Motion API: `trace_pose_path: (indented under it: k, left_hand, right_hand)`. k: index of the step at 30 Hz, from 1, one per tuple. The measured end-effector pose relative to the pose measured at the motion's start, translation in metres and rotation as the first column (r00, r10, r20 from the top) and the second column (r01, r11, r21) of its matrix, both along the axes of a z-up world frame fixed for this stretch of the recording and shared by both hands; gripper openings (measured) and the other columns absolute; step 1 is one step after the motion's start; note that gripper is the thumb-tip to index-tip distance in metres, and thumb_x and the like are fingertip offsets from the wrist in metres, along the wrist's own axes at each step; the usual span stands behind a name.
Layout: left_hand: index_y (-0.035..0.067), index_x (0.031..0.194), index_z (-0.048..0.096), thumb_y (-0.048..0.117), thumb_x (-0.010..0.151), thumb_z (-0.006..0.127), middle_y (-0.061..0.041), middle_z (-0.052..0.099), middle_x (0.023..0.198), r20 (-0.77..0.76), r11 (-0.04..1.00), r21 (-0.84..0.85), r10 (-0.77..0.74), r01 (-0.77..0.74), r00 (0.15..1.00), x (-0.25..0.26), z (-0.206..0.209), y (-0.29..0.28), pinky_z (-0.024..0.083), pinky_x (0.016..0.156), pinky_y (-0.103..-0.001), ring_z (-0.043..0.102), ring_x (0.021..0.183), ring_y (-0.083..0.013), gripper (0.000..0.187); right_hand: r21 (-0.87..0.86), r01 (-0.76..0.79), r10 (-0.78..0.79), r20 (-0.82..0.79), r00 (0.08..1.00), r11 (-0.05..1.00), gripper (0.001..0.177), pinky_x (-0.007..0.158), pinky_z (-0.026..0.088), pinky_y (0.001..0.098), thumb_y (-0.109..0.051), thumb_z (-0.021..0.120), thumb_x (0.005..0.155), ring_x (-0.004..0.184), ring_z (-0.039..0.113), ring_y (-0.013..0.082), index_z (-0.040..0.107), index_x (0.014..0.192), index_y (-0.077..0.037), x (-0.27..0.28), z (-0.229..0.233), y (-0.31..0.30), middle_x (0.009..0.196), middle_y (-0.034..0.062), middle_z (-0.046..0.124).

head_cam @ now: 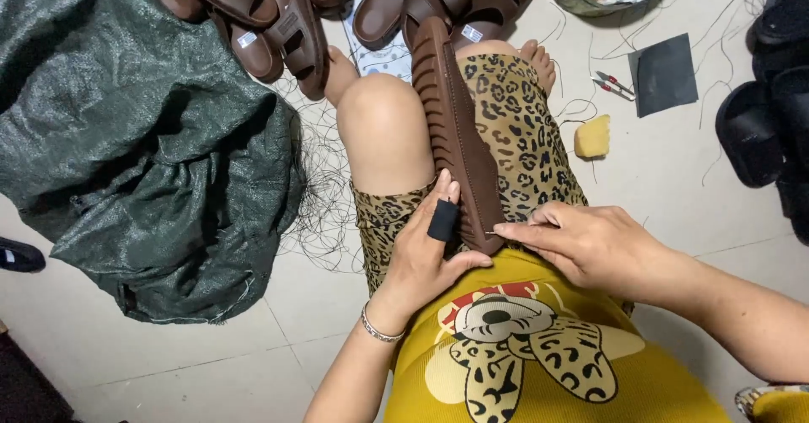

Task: Hand-sewing the sole of a brown sandal using a needle and thread while sitting on the floor.

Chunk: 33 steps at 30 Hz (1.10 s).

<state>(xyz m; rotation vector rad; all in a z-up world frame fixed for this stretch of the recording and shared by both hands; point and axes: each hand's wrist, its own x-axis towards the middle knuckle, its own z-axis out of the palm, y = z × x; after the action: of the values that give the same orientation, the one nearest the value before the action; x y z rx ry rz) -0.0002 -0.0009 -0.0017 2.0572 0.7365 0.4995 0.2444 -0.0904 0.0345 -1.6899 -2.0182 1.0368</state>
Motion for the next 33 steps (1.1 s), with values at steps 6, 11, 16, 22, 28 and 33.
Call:
trace_pose_path:
  k: [6, 11, 16, 22, 28, 33]
  left_hand:
    - [0.001, 0.152, 0.037, 0.038, 0.071, 0.091, -0.024, 0.052, 0.152, 0.017, 0.999, 0.03, 0.021, -0.022, 1.0, 0.0, -0.008, -0.002, 0.049, 0.119, -0.044, 0.051, 0.145, -0.0397, 0.105]
    - [-0.001, 0.15, 0.04, 0.038, 0.07, 0.092, -0.027, 0.052, 0.151, 0.005, 0.995, 0.08, 0.057, -0.057, 0.998, 0.006, -0.014, -0.007, 0.051, 0.116, -0.042, 0.055, 0.142, -0.0398, 0.103]
    - [-0.001, 0.149, 0.042, 0.039, 0.072, 0.092, -0.026, 0.052, 0.151, 0.004, 0.989, 0.118, 0.088, -0.088, 0.996, 0.008, -0.018, -0.008, 0.054, 0.114, -0.041, 0.057, 0.14, -0.0389, 0.1]
    - [-0.003, 0.148, 0.041, 0.037, 0.072, 0.092, -0.025, 0.056, 0.147, 0.05, 0.986, 0.138, 0.087, -0.093, 0.995, 0.007, -0.028, -0.006, 0.055, 0.114, -0.044, 0.057, 0.139, -0.0404, 0.1]
    - [-0.005, 0.152, 0.041, 0.049, 0.067, 0.088, -0.029, 0.054, 0.147, 0.113, 0.958, 0.229, 0.151, -0.173, 0.982, 0.012, -0.036, -0.003, 0.06, 0.093, -0.04, 0.067, 0.121, -0.0395, 0.111]
    - [-0.011, 0.153, 0.034, 0.051, 0.067, 0.088, -0.026, 0.055, 0.147, 0.148, 0.948, 0.137, 0.268, -0.288, 0.952, 0.02, -0.026, -0.002, 0.059, 0.094, -0.043, 0.067, 0.121, -0.0391, 0.119]
  right_hand:
    - [0.02, 0.001, -0.002, 0.081, 0.997, 1.0, 0.042, 0.04, 0.056, 0.0333, -0.017, 0.065, 0.085, 0.052, 0.065, 0.0191, 0.072, 0.125, -0.028, -0.003, -0.003, -0.004, 0.089, 0.0028, 0.066]
    - [0.143, -0.082, 0.041, 0.271, 0.962, 0.986, 0.056, 0.04, 0.049, 0.0301, -0.021, 0.072, 0.072, 0.046, 0.059, 0.0191, 0.069, 0.127, -0.014, -0.015, 0.026, 0.001, 0.084, 0.0093, 0.06]
    - [0.156, -0.169, 0.081, 0.455, 0.887, 0.973, 0.055, 0.036, 0.047, 0.0275, -0.016, 0.068, 0.073, 0.042, 0.054, 0.0157, 0.068, 0.128, -0.011, -0.021, 0.027, 0.002, 0.079, 0.0084, 0.057]
    - [0.04, -0.198, 0.171, 0.353, 0.92, 0.979, 0.062, 0.047, 0.057, 0.0334, -0.033, 0.07, 0.073, 0.057, 0.066, 0.0238, 0.062, 0.132, -0.017, -0.011, 0.003, 0.01, 0.103, 0.012, 0.063]
    - [0.132, -0.226, 0.186, 0.265, 0.946, 0.965, 0.02, 0.045, 0.059, 0.0257, -0.015, 0.052, 0.1, 0.049, 0.068, 0.0135, 0.069, 0.11, -0.013, -0.023, 0.005, 0.037, 0.081, 0.0093, 0.071]
    - [0.229, -0.156, 0.115, 0.18, 0.977, 0.961, 0.026, 0.045, 0.057, 0.0263, -0.021, 0.048, 0.103, 0.053, 0.07, 0.0174, 0.064, 0.121, -0.009, -0.013, 0.018, 0.058, 0.075, 0.0078, 0.069]
